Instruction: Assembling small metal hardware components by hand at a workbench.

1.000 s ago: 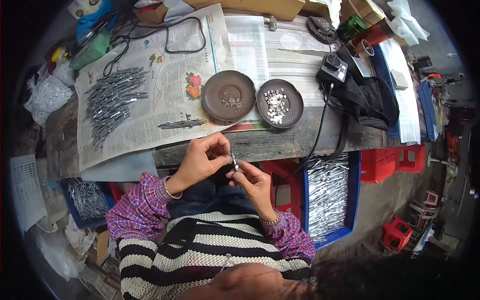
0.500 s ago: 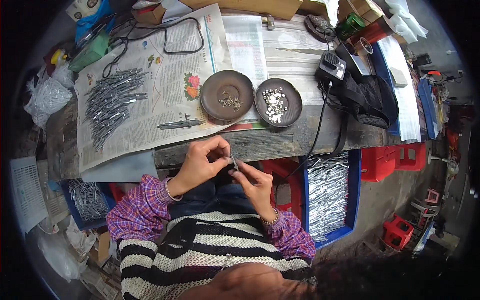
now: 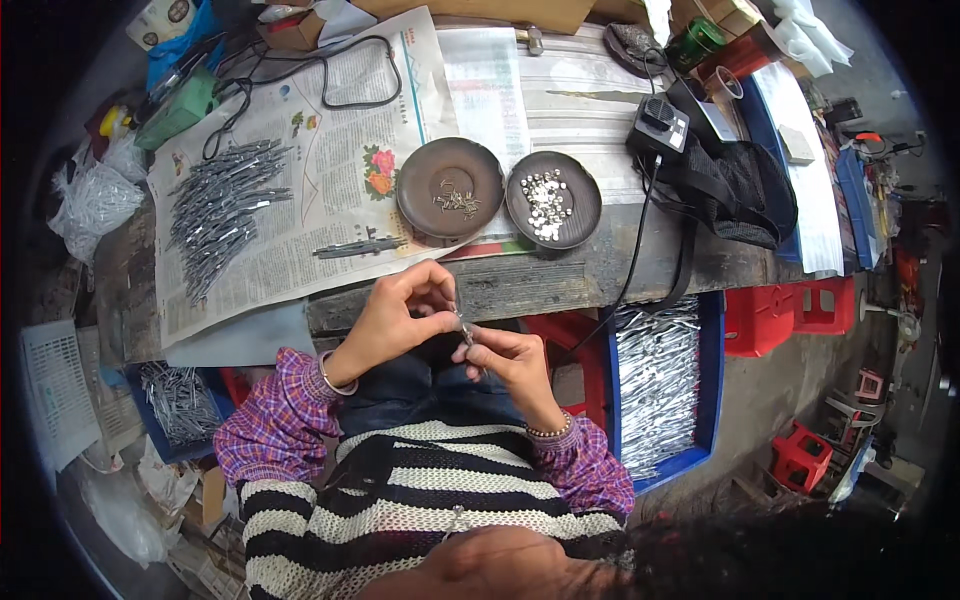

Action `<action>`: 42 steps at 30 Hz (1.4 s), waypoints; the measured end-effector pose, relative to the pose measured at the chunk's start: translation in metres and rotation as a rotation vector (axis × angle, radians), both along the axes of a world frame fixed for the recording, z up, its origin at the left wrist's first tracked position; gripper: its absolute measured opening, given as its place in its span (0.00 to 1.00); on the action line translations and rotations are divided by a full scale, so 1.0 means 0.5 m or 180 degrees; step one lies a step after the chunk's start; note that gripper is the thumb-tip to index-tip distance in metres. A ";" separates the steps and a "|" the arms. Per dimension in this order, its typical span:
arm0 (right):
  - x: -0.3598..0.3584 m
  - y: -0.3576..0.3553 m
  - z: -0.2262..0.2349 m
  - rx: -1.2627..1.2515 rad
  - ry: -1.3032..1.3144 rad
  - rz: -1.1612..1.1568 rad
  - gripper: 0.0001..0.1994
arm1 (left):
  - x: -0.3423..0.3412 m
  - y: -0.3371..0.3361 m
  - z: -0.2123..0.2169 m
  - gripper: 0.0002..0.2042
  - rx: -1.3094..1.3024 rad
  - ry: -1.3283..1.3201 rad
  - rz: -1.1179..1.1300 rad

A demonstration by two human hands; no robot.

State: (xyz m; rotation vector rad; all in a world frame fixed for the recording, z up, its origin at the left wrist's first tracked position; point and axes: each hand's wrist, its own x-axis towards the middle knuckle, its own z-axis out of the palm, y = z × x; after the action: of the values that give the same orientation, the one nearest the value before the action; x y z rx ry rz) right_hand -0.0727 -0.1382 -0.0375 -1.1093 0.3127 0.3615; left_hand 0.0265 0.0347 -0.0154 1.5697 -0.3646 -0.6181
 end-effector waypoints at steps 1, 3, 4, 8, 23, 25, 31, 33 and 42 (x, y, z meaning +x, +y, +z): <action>0.001 0.000 0.003 0.0079 0.0020 -0.0026 0.13 | 0.001 0.000 0.000 0.11 0.0033 0.0007 -0.0051; -0.001 0.001 0.002 0.0162 0.0052 -0.0052 0.13 | 0.001 -0.002 0.005 0.10 0.0010 0.0039 -0.0031; -0.001 0.001 -0.001 0.0289 0.0004 -0.0061 0.13 | 0.000 -0.003 0.007 0.10 -0.0018 0.0063 -0.0010; 0.000 0.000 -0.007 0.0542 -0.0103 0.0001 0.13 | 0.003 -0.002 0.010 0.08 0.0166 0.0077 -0.0194; 0.056 -0.088 0.028 -0.3650 -0.2307 -0.0798 0.14 | 0.002 0.015 0.036 0.06 -0.1025 0.0639 0.0257; 0.079 -0.120 0.040 -0.4164 -0.2377 -0.0752 0.16 | -0.002 0.012 0.047 0.06 -0.0796 0.0621 0.0192; 0.135 -0.134 0.048 -0.4995 -0.2453 -0.0207 0.17 | -0.013 0.002 0.029 0.04 -0.0497 0.0239 0.0375; 0.135 -0.140 0.040 -0.4935 -0.2484 -0.0269 0.17 | -0.009 0.004 0.026 0.04 -0.0422 0.0183 0.0291; 0.150 -0.163 0.018 -0.4580 -0.2554 -0.0646 0.13 | -0.006 0.006 0.022 0.05 -0.0257 -0.0087 0.0270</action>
State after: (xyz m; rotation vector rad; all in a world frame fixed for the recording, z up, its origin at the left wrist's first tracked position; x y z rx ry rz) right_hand 0.0021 -0.2199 -0.0284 -2.4701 -0.1028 -0.6394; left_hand 0.0237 0.0375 -0.0045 1.5093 -0.3377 -0.5110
